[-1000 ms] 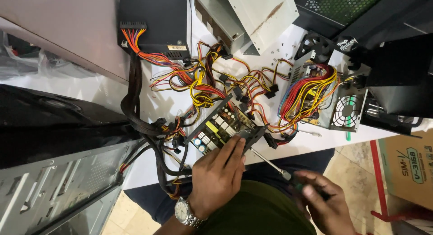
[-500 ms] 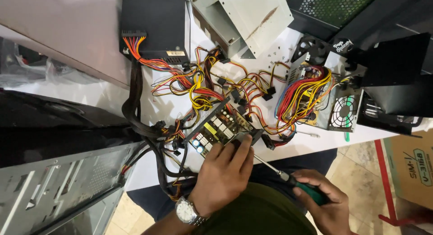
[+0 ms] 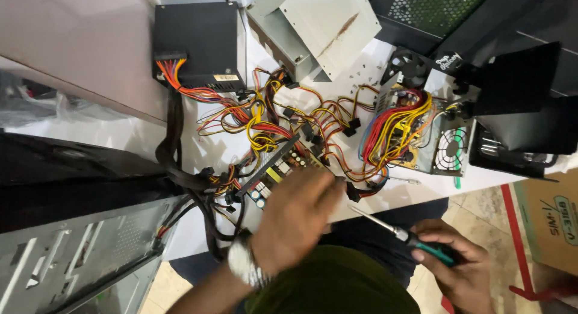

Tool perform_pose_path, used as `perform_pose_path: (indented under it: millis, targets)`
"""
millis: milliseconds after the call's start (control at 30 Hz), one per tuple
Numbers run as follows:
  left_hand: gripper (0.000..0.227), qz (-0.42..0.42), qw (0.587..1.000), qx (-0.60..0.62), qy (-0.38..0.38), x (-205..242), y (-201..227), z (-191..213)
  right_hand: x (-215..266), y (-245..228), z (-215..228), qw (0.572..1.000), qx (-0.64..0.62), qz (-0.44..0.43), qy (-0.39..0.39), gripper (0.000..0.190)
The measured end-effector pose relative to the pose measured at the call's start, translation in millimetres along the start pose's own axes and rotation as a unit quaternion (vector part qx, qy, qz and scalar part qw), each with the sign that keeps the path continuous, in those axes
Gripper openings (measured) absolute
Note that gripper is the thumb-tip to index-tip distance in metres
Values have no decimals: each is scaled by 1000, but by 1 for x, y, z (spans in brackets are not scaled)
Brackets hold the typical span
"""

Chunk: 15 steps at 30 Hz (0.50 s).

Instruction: The person uses a screwdriver to remove screws from a computer power supply unit. They then use a red cloth to wipe the internal components of the unit.

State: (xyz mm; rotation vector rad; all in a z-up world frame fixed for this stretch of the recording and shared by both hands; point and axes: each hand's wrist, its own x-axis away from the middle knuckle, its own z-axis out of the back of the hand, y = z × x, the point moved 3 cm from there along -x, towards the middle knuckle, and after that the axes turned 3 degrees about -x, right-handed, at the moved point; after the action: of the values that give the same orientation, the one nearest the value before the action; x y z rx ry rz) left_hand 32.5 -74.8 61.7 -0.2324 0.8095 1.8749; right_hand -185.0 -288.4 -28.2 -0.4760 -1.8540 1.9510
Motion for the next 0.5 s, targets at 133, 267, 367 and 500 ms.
perform_pose_path:
  millis: [133,267,367,500]
  targets:
    - [14,47,995,-89,-20,-51,-47,-36,-3,4,-5,1000,-16,8,-15,30]
    - [16,17,976,-190,-104,-91,-89,-116,2,5,-17,999,-15,16,-34,24]
    - [26,-24,978,-190,-80,-111,-120,-170,4,1,-23,999,-24,11,-42,24]
    - [28,-13,974,-208,-85,-123,-136,-202,10,0,-20,999,-43,-9,-31,27]
